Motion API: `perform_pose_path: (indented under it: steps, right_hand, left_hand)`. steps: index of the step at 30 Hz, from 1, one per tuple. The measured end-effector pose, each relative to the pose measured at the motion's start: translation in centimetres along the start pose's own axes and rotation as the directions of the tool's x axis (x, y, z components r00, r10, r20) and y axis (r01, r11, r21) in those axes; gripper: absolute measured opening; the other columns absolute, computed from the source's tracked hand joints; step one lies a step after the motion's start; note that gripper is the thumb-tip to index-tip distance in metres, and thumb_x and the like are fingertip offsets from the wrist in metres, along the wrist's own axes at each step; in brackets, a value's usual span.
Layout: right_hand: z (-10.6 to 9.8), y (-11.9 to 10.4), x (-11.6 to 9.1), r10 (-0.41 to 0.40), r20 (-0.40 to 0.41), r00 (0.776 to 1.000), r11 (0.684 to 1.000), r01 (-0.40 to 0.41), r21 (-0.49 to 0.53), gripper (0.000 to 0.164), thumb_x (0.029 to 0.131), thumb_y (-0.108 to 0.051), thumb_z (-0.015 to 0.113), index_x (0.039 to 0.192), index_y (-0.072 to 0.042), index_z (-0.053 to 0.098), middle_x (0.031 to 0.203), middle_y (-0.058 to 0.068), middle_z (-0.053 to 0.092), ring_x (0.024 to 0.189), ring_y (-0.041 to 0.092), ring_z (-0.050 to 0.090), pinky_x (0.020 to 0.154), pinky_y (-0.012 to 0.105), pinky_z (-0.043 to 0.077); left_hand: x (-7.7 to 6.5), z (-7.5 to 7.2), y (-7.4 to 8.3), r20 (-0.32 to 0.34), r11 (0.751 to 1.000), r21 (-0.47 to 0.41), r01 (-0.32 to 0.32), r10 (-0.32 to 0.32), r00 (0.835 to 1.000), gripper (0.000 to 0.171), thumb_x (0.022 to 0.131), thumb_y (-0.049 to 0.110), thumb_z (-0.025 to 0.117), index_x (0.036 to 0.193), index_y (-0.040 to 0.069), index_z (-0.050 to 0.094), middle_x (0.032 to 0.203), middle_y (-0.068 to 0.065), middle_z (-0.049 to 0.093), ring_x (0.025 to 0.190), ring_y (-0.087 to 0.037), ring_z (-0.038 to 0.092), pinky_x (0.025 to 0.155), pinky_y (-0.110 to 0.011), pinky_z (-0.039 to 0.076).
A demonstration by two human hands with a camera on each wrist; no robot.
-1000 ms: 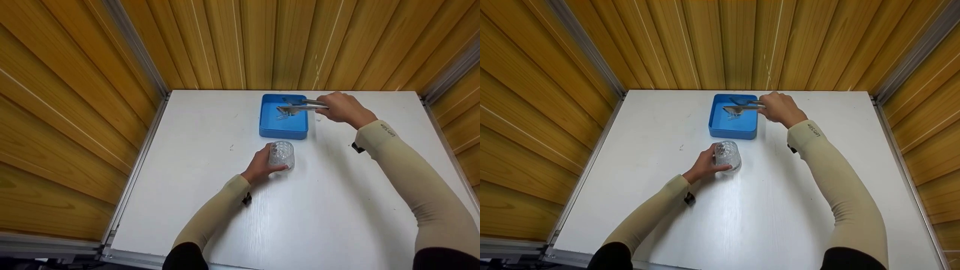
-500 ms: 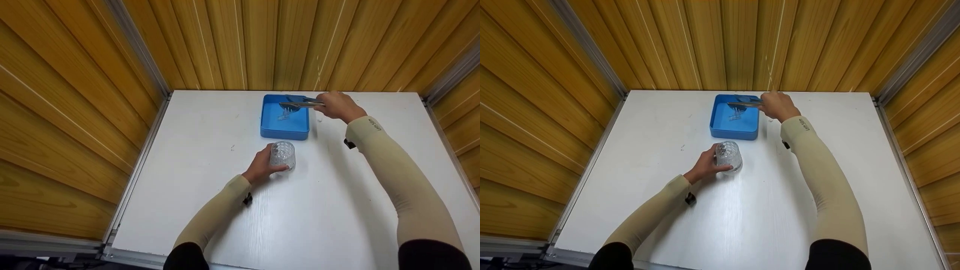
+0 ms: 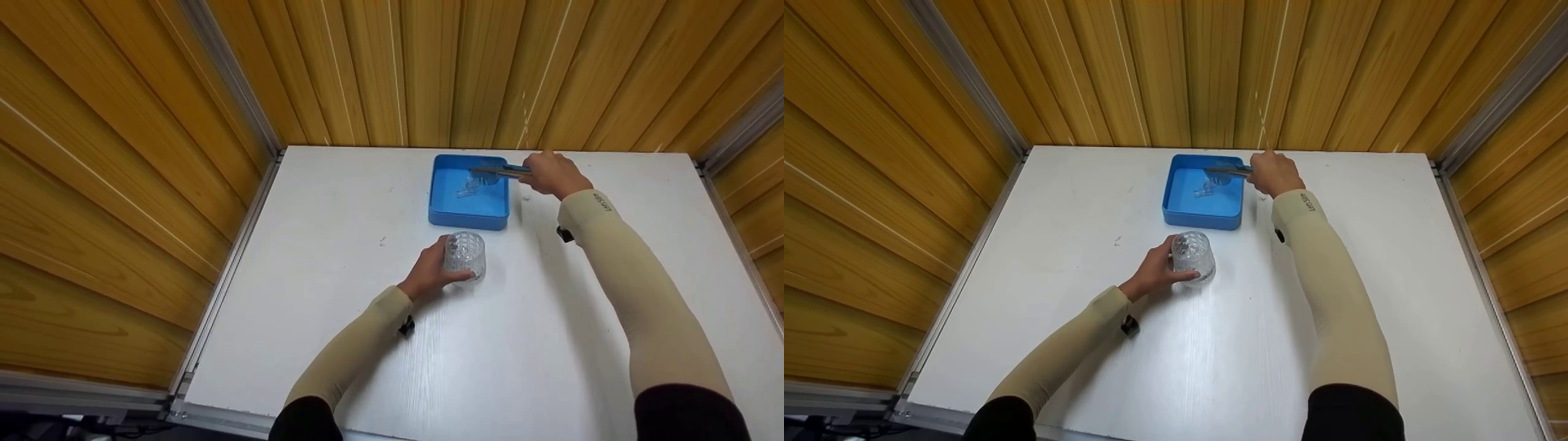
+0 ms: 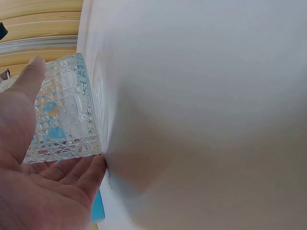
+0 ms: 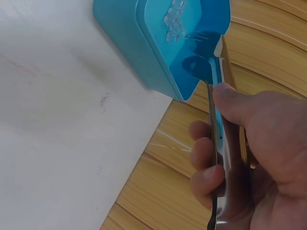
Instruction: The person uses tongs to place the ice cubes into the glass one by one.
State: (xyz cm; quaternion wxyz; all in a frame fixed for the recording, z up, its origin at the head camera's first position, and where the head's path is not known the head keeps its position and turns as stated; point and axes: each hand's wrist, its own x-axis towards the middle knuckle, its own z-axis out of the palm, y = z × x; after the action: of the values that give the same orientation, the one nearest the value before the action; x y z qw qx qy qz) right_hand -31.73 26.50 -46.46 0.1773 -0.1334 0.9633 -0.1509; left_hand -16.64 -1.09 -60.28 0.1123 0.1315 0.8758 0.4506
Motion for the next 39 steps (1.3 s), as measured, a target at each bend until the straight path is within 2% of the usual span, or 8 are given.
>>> perform_pose_path:
  steps: [7, 15, 29, 36, 39]
  right_hand:
    - [0.7, 0.1, 0.8, 0.008, 0.001, 1.000, 1.000, -0.008, -0.010, 0.031, 0.102, -0.013, 0.063, 0.125, 0.007, 0.067, 0.110, 0.027, 0.070, 0.087, 0.036, 0.066, 0.086, 0.057, 0.056]
    - [1.4, 0.1, 1.7, 0.039, 0.034, 0.999, 0.999, -0.040, 0.031, 0.034, 0.102, -0.015, 0.065, 0.130, 0.006, 0.064, 0.114, 0.026, 0.067, 0.094, 0.038, 0.064, 0.088, 0.060, 0.055]
    - [2.1, 0.5, 2.2, 0.053, 0.025, 0.998, 0.999, -0.053, 0.010, 0.033, 0.102, -0.012, 0.064, 0.128, 0.007, 0.064, 0.111, 0.027, 0.067, 0.091, 0.037, 0.063, 0.087, 0.057, 0.055]
    - [2.3, 0.4, 2.1, -0.012, -0.058, 0.998, 0.994, 0.005, -0.110, 0.027, 0.099, -0.008, 0.067, 0.121, 0.008, 0.069, 0.107, 0.027, 0.068, 0.089, 0.037, 0.062, 0.086, 0.057, 0.054]
    - [2.1, 0.1, 2.1, -0.016, -0.088, 0.996, 0.990, 0.003, -0.142, 0.027, 0.098, -0.007, 0.068, 0.121, 0.007, 0.069, 0.107, 0.027, 0.068, 0.090, 0.039, 0.060, 0.088, 0.060, 0.052]
  left_hand:
    - [0.1, 0.0, -0.2, -0.003, 0.999, 0.028, -0.032, 0.032, 0.999, 0.096, 0.079, 0.050, 0.088, 0.152, 0.011, 0.040, 0.143, -0.004, 0.058, 0.125, -0.012, 0.056, 0.109, -0.029, 0.044]
    - [0.1, 0.1, -0.4, -0.003, 1.000, -0.003, -0.018, 0.018, 1.000, 0.098, 0.077, 0.049, 0.089, 0.153, 0.013, 0.039, 0.144, -0.002, 0.057, 0.126, -0.011, 0.055, 0.110, -0.029, 0.042]
    - [0.0, 0.1, -0.3, 0.000, 1.000, -0.011, -0.016, 0.016, 1.000, 0.097, 0.078, 0.048, 0.089, 0.154, 0.013, 0.039, 0.145, -0.001, 0.057, 0.127, -0.010, 0.054, 0.110, -0.028, 0.042]
    - [0.0, 0.0, -0.6, -0.006, 0.999, 0.028, -0.045, 0.045, 0.999, 0.096, 0.079, 0.053, 0.086, 0.153, 0.012, 0.040, 0.143, -0.002, 0.058, 0.124, -0.010, 0.056, 0.109, -0.029, 0.044]
    - [0.0, -0.1, -0.5, -0.011, 0.998, 0.034, -0.045, 0.045, 0.999, 0.096, 0.079, 0.053, 0.087, 0.153, 0.012, 0.040, 0.143, -0.002, 0.058, 0.124, -0.011, 0.056, 0.109, -0.029, 0.044]
